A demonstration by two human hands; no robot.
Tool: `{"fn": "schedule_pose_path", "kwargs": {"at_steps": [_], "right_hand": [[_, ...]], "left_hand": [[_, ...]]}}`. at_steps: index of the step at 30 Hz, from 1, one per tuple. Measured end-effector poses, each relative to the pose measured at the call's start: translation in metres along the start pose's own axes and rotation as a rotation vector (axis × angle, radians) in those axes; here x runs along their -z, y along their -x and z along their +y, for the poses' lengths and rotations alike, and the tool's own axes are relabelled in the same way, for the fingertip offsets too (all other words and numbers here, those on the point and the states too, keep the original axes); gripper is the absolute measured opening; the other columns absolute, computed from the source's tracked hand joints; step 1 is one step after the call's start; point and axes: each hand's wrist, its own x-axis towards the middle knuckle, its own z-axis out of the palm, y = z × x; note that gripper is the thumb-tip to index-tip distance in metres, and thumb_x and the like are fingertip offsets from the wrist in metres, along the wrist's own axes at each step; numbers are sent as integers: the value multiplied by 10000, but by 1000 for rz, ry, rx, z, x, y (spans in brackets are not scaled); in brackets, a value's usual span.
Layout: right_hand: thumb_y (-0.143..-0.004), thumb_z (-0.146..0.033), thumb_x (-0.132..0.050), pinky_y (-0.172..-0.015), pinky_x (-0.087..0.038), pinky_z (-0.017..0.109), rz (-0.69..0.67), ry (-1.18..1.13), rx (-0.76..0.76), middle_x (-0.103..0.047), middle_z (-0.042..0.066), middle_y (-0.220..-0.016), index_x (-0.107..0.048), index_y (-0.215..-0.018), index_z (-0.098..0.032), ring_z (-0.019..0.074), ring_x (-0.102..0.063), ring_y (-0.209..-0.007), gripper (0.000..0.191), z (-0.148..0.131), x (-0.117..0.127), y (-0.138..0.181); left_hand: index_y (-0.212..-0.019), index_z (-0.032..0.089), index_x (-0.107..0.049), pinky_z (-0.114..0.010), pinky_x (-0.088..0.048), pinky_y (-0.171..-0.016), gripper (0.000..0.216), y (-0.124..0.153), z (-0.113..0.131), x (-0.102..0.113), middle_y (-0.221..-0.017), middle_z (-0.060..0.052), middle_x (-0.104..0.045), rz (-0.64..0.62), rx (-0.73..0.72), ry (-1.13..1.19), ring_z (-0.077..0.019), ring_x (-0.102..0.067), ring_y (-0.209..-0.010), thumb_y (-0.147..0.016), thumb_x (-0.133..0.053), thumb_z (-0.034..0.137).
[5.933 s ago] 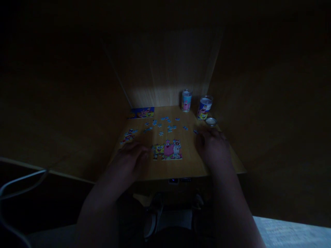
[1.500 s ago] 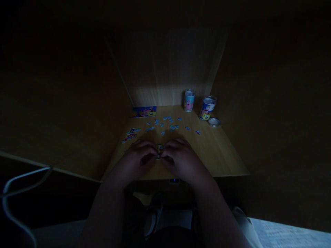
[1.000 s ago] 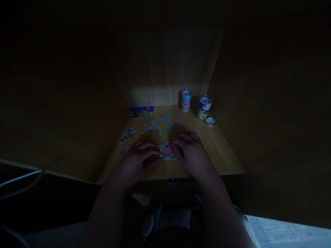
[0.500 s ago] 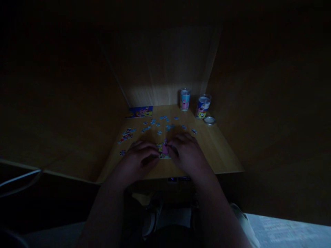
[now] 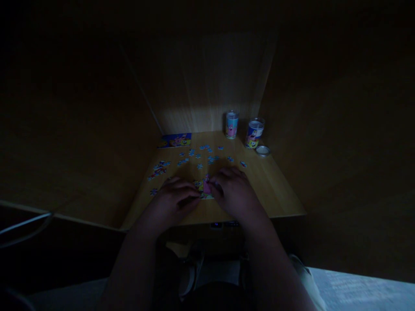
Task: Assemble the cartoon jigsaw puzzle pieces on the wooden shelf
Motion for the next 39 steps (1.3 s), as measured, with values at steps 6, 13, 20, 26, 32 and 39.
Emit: {"fn": "schedule_pose_path", "kwargs": {"at_steps": [6, 13, 20, 26, 32, 39], "right_hand": [[-1086, -327, -736, -1047, -515, 448, -2, 7, -1, -799, 66, -1083, -804, -1034, -255, 273, -713, -1079, 112, -1, 1, 0], [-1095, -360, -723, -1044, -531, 449, 3, -9, 27, -811, 72, -1124, -807, -1063, -254, 274, -722, -1091, 139, 4, -3, 1], [-1101, -333, -699, -1036, -561, 458, 18, 0, 9, -814, 79, -1139, -807, -1090, -247, 280, -734, -1097, 139, 1, -2, 1], [-1091, -315, -686, -1088, -566, 493, 59, 20, -55, -814, 109, -1185, -812, -1150, -230, 307, -729, -1163, 162, 7, -5, 1], [-1116, -364, -638, -1181, -530, 548, 62, 64, -32, -778, 138, -1367, -796, -1330, -234, 332, -692, -1294, 296, 9, -10, 3], [-1138, -376, -602, -1239, -488, 564, 25, 85, -21, -750, 138, -1452, -795, -1392, -257, 328, -660, -1374, 340, 6, -10, 4]], "left_hand": [[-994, 259, -818, -420, -534, -928, 86, -1, -2, 0, -1037, -10, -840, 18, -4, -6, -225, -729, -976, -998, -853, 180], [-996, 258, -819, -435, -548, -930, 61, -2, -1, 0, -1062, 4, -858, 19, -27, 6, -221, -743, -964, -1014, -847, 206], [-1142, 273, -817, -491, -568, -996, 99, 0, -2, 0, -1190, -32, -850, 45, 20, -70, -266, -744, -1095, -1057, -783, 235], [-1129, 271, -813, -498, -576, -1012, 83, 0, -6, -1, -1168, -29, -855, 33, 30, -54, -263, -761, -1097, -1067, -764, 247], [-1112, 270, -807, -501, -585, -1002, 79, -1, -5, -1, -1174, -34, -858, 27, 35, -51, -270, -769, -1091, -1049, -779, 231], [-1153, 276, -808, -494, -594, -1039, 119, -1, -3, -1, -1225, -36, -853, 8, 42, -29, -263, -776, -1138, -1049, -775, 229]]}}
